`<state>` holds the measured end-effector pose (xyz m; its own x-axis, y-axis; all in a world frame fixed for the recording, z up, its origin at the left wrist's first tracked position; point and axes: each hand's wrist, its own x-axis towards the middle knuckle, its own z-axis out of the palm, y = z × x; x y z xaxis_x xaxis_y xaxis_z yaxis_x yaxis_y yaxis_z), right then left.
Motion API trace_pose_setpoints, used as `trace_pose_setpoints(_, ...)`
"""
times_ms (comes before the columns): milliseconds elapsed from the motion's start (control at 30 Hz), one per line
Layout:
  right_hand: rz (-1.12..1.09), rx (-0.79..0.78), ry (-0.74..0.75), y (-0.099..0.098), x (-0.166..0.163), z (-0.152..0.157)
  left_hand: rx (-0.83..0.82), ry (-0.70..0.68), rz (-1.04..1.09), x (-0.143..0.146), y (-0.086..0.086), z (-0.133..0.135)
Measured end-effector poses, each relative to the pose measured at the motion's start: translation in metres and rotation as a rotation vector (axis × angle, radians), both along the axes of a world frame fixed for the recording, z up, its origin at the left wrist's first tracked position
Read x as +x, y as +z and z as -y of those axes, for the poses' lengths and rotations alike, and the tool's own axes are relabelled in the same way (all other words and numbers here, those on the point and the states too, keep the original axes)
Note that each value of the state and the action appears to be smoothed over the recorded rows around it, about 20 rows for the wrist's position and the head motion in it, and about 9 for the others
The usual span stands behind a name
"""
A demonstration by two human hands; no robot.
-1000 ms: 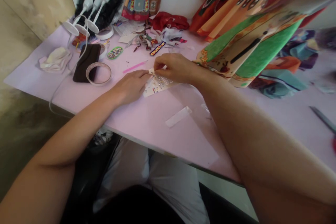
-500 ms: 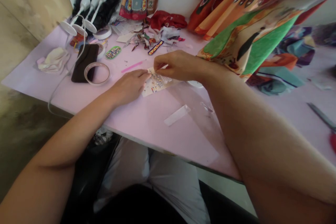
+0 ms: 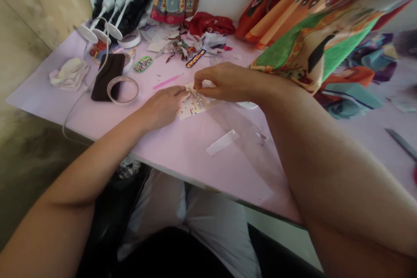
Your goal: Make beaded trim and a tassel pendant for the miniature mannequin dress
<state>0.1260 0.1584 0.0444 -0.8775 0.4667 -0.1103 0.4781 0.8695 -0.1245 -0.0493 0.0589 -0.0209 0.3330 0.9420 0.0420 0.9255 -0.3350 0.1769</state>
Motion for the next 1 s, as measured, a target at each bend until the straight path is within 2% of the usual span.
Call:
trace_pose_setpoints(167,-0.049,-0.038,-0.006,0.009,0.004,0.006,0.077,-0.038,0.039,-0.005,-0.007,-0.002)
trace_pose_setpoints(300,-0.163,-0.139,0.015,0.021,0.014,0.011,0.111,-0.058,0.058,-0.008,-0.012,-0.002)
trace_pose_setpoints(533,-0.347,-0.148,0.044,0.032,0.035,0.022,0.093,-0.032,0.072,-0.005,-0.009,0.000)
trace_pose_setpoints(600,-0.380,-0.259,-0.025,0.030,0.040,0.024,0.091,-0.030,0.065,-0.004,-0.009,0.000)
trace_pose_setpoints(800,-0.534,-0.731,-0.267,0.012,0.054,0.031,0.116,-0.043,0.059,-0.008,-0.011,-0.001)
trace_pose_setpoints(1000,-0.642,-1.003,-0.387,-0.004,0.069,0.044,0.162,-0.025,0.047,-0.008,-0.010,0.001)
